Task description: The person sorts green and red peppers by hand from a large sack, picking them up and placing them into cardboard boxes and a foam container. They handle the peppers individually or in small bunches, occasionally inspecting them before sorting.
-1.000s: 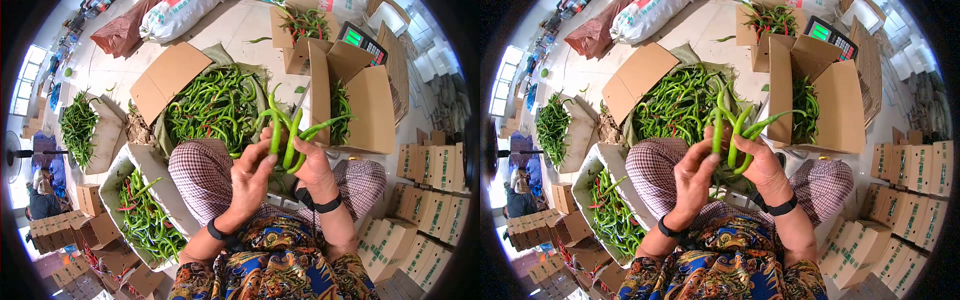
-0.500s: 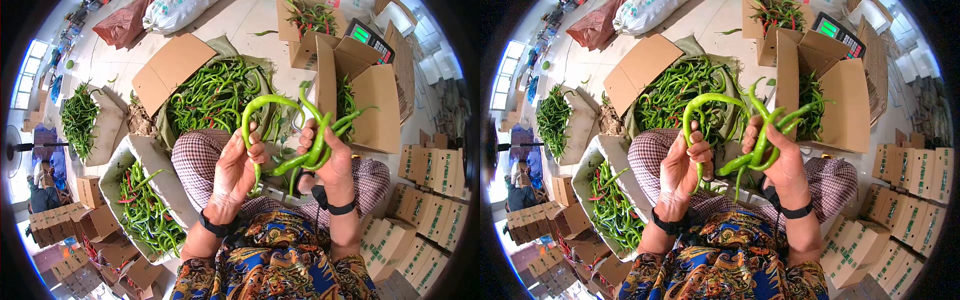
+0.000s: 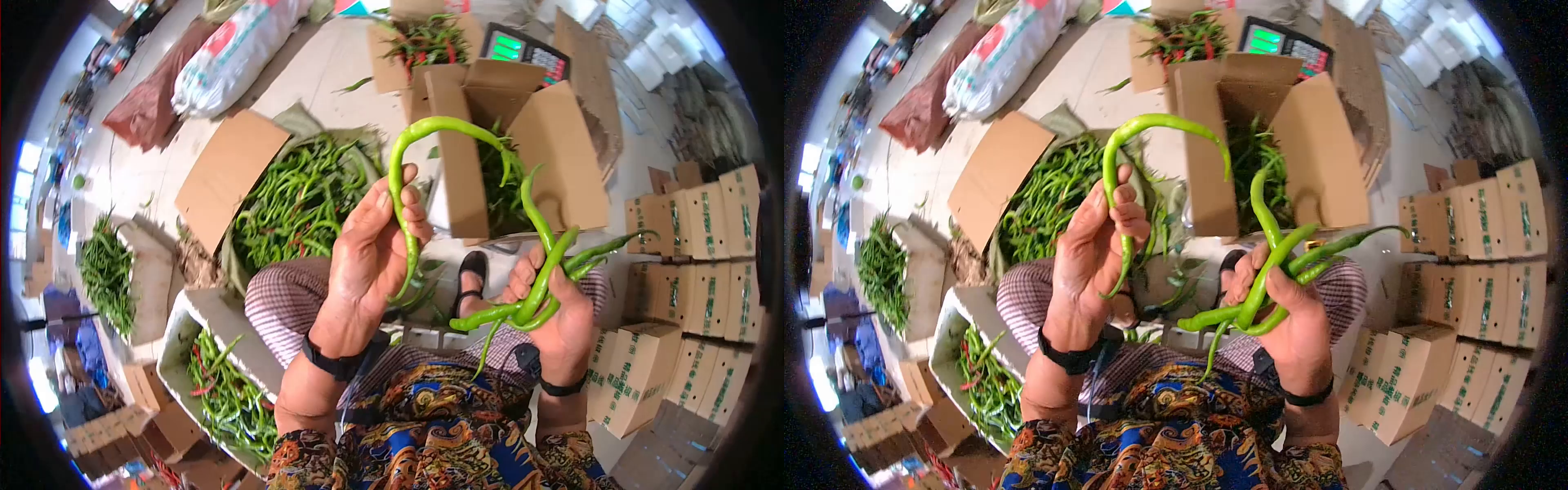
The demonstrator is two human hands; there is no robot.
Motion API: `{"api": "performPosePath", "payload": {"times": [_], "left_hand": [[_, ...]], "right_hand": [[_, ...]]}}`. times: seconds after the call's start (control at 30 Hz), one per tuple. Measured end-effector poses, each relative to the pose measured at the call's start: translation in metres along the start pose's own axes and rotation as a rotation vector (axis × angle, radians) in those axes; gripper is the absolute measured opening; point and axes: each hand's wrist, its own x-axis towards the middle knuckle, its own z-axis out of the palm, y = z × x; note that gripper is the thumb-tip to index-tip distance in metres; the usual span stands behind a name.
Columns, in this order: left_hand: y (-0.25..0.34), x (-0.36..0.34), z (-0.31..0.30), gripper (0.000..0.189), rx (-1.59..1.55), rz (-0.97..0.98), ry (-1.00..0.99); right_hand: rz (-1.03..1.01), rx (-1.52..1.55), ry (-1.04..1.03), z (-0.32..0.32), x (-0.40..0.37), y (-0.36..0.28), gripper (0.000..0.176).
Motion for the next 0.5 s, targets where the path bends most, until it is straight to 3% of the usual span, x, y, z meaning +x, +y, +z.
{"api": "performPosePath", "payload": {"times": [0.23,0.3,0.5], "left_hand": [[-0.029,0.010,0.008,0.043,-0.007,-0.152,0.024],[-0.033,0.009,0.004,0.043,-0.013,-0.181,0.027],[-0.041,0.009,0.007,0.041,0.058,-0.219,0.086]], "right_hand": [[-0.252,-0.215,0.319,-0.015,0.001,-0.035,0.033],[-0.267,-0.218,0.291,-0.027,0.011,-0.041,0.028],[-0.207,-0.179,0.275,-0.024,0.023,-0.040,0.034]]}}
